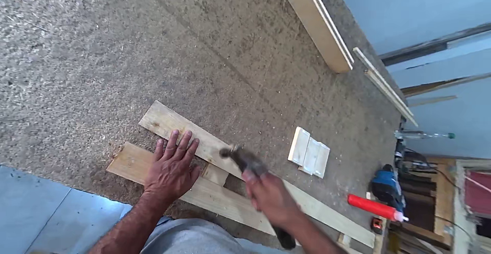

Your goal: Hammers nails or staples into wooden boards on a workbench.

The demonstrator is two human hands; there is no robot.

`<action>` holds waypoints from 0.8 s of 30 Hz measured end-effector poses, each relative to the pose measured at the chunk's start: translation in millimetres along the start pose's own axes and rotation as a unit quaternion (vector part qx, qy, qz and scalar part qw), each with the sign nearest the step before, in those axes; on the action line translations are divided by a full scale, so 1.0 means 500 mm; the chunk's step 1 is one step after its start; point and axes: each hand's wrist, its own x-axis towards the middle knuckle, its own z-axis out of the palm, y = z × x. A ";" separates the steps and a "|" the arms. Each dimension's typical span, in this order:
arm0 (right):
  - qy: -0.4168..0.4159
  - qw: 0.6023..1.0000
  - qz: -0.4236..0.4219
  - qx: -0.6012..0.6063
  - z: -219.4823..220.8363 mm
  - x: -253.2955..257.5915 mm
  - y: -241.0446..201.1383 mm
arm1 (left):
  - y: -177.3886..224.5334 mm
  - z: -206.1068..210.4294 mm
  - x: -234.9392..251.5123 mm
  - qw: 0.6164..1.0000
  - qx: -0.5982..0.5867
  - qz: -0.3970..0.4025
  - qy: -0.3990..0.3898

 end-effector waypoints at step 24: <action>-0.120 0.975 0.184 0.025 -0.092 0.007 -0.081 | 0.000 0.002 0.005 1.000 -0.014 -0.005 0.013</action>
